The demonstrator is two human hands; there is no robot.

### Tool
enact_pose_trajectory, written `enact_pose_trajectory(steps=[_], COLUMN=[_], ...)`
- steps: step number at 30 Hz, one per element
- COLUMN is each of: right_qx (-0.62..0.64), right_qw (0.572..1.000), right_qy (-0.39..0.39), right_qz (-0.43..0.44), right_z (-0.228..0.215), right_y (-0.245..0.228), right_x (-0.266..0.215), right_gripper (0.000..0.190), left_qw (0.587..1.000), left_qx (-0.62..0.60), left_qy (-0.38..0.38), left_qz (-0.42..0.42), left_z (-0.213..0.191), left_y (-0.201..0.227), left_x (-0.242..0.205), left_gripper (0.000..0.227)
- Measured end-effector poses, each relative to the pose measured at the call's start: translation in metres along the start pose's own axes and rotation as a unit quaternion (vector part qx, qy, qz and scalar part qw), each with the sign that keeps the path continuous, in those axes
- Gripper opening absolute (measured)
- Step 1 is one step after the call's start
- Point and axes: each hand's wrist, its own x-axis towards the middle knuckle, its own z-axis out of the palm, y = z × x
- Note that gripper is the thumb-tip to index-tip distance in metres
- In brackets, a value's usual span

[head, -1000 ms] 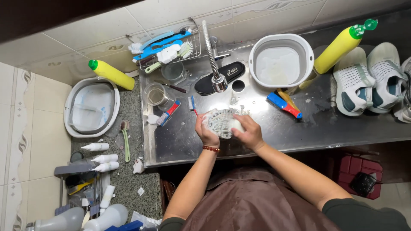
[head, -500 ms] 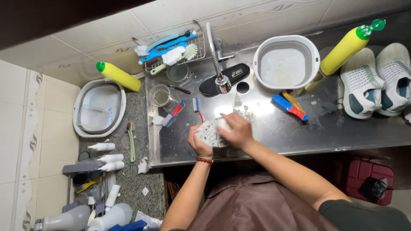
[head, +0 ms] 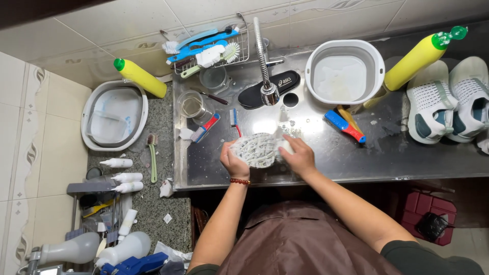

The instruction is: Manually wash a sneaker using soap and a brush at a sink.

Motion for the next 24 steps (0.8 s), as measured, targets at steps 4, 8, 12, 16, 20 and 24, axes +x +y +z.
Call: enact_pose_trajectory(steps=[4,8,12,16,20,24], right_qx=[-0.122,0.025,-0.094,0.002,-0.002,-0.016], right_qw=[0.987,0.999,0.984,0.999,0.997,0.99], right_qy=[-0.048,0.011,-0.072,0.009,-0.027,-0.061], right_qz=[0.09,-0.019,0.131,0.031,0.078,0.122], right_z=[-0.009,-0.014,-0.011,-0.014,-0.014,-0.012], right_y=[0.009,-0.013,0.035,0.006,0.035,0.019], right_x=[0.002,0.005,-0.017,0.002,-0.016,0.008], right_gripper=[0.046,0.044,0.049,0.046,0.05,0.055], left_qw=[0.998,0.998,0.995,0.994,0.994,0.993], left_qx=[0.007,-0.057,-0.006,-0.056,-0.03,-0.009], left_qy=[-0.031,-0.007,-0.094,-0.091,-0.101,-0.118], left_qz=[0.053,0.002,0.01,0.011,-0.005,0.023], left_z=[-0.004,0.017,0.013,0.028,0.024,0.027], left_y=[-0.037,-0.022,-0.034,-0.022,-0.021,-0.029], left_x=[-0.008,-0.006,-0.001,-0.004,0.003,-0.003], left_gripper=[0.027,0.027,0.04,0.037,0.037,0.036])
